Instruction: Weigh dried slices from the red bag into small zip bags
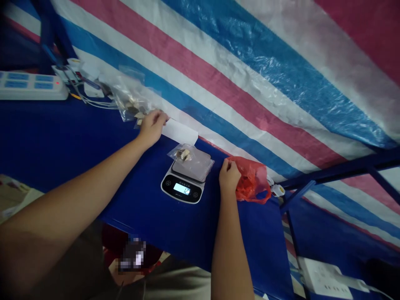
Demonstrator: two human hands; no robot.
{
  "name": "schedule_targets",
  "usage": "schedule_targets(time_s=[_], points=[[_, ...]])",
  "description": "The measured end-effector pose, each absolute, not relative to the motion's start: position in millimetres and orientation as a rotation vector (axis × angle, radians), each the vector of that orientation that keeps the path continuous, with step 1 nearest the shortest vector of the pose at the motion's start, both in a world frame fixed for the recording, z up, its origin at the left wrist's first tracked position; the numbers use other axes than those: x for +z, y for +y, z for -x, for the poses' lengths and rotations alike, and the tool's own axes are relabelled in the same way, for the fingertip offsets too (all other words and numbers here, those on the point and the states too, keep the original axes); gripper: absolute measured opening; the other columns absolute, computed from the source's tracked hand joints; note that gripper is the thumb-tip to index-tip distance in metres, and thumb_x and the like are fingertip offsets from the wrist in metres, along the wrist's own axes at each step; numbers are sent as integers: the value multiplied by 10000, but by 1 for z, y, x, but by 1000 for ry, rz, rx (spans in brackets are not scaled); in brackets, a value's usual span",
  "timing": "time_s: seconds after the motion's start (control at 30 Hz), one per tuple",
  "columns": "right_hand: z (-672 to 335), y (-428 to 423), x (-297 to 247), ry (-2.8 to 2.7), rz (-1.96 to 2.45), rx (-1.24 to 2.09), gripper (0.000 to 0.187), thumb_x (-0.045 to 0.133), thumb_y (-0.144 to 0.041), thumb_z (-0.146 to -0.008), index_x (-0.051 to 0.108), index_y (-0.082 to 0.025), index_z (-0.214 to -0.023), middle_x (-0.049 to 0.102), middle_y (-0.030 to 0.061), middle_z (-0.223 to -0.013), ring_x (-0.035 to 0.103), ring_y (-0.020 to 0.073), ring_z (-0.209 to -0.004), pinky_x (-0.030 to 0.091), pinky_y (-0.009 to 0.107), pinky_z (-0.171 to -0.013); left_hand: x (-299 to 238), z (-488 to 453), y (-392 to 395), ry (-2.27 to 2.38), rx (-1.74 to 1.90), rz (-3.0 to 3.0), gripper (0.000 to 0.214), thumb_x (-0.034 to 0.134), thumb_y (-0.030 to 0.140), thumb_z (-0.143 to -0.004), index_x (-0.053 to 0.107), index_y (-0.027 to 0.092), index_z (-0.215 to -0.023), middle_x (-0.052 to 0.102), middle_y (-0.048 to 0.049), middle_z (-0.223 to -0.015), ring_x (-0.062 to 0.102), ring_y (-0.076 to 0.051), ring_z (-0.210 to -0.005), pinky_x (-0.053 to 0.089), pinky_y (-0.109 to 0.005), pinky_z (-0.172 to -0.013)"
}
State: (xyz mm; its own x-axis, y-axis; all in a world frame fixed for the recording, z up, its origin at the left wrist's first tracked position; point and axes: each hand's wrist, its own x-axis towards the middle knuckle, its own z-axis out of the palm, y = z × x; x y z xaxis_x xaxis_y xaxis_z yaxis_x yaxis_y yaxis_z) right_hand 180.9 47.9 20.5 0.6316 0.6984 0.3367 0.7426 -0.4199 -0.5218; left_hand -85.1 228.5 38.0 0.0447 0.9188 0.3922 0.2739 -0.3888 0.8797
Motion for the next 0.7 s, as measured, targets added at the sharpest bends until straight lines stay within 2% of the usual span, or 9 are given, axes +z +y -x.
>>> schedule_targets(time_s=[0.13, 0.3, 0.43, 0.53, 0.7], points=[[-175, 37, 30, -1432, 2182, -3, 281, 552, -395, -885, 664, -154, -976, 727, 153, -965, 667, 275, -895, 497, 405, -872, 15, 82, 240, 1201, 1047, -1836, 379, 486, 427, -951, 625, 186, -693, 579, -18, -620, 530, -164, -637, 395, -308, -665], [-175, 19, 42, -1603, 2224, 129, 324, 626, -252, -823, 660, -149, -1129, 711, 148, -1095, 661, 267, -1017, 511, 427, -932, 14, 74, 240, 1189, 1048, -1839, 366, 494, 394, -923, 620, 193, -645, 551, -7, -566, 514, -165, -592, 357, -312, -635], [-175, 14, 49, -1598, 2225, 378, 239, 634, -172, -800, 694, -178, -1032, 739, 86, -1011, 686, 216, -890, 535, 376, -854, 13, 74, 243, 1184, 1040, -1821, 345, 503, 390, -913, 632, 192, -662, 584, -16, -589, 521, -168, -614, 354, -303, -627], [-173, 12, 54, -1597, 2212, 443, 174, 642, -159, -787, 716, -190, -942, 755, 57, -934, 694, 207, -846, 531, 358, -824, 11, 74, 244, 1179, 1031, -1863, 344, 508, 385, -910, 637, 191, -657, 573, -16, -579, 517, -170, -624, 343, -306, -630], [-171, 11, 57, -1598, 2241, 487, 245, 661, -130, -738, 747, -193, -959, 771, 56, -908, 716, 211, -808, 528, 333, -763, 12, 72, 242, 1212, 1029, -1886, 340, 527, 386, -909, 636, 194, -651, 544, -11, -560, 513, -174, -622, 325, -315, -621]])
